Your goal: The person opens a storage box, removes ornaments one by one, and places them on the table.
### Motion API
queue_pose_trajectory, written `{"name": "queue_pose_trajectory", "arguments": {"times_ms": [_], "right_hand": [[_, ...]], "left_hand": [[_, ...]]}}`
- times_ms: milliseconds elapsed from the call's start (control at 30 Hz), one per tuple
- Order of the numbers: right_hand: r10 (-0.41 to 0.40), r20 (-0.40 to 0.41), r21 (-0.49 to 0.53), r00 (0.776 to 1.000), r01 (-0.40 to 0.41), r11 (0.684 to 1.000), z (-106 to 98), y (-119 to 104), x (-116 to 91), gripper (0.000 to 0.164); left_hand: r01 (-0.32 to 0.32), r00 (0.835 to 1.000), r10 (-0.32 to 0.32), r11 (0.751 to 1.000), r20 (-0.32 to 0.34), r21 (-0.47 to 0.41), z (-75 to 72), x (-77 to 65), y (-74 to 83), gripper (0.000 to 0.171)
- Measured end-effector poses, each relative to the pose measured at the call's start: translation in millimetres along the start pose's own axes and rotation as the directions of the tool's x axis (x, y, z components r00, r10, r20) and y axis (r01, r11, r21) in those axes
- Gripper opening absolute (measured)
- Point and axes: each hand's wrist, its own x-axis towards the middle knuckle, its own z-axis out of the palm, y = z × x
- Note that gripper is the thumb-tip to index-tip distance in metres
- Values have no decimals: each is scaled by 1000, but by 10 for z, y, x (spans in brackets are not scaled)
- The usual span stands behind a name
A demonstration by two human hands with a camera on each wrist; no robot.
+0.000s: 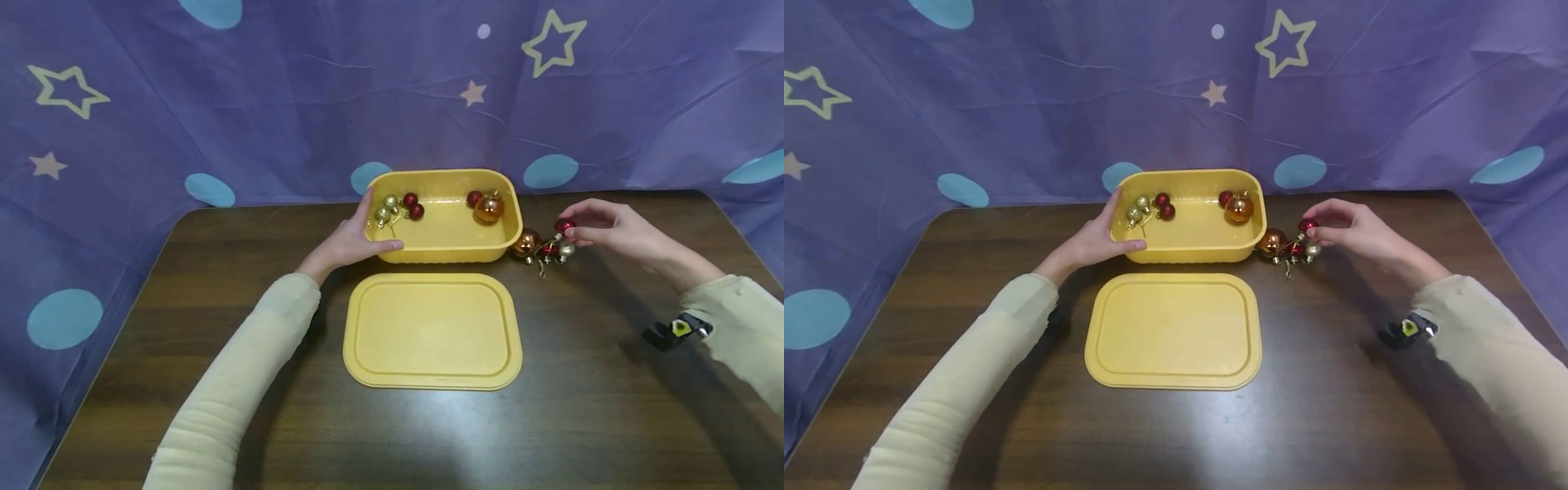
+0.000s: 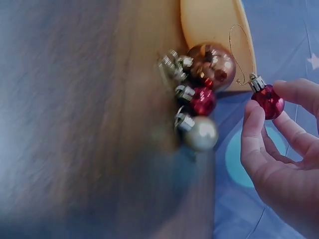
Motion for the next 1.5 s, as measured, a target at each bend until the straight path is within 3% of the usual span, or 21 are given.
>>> {"name": "queue_pose_trajectory", "arguments": {"times_ms": [200, 333, 467, 767, 1500], "right_hand": [[3, -4, -23, 1000, -3, 1000, -86, 158, -103, 25], [-45, 20, 20, 999, 44, 999, -135, 264, -162, 32], [-32, 8, 57, 999, 31, 998, -168, 337, -202, 37], [21, -20, 68, 1000, -20, 998, -182, 460, -233, 22], [55, -10, 20, 998, -55, 998, -169, 527, -231, 25]], "left_hand": [[-1, 1000, 1, 1000, 1, -6, 11, 5, 4, 118], [-2, 1000, 2, 1000, -7, -4, 13, 1, 8, 118], [-2, 1000, 2, 1000, -11, -2, 6, -5, 8, 119], [5, 1000, -5, 1000, -3, 3, 5, -7, 11, 119], [7, 1000, -7, 1000, -3, -5, 9, 19, -20, 117]]}}
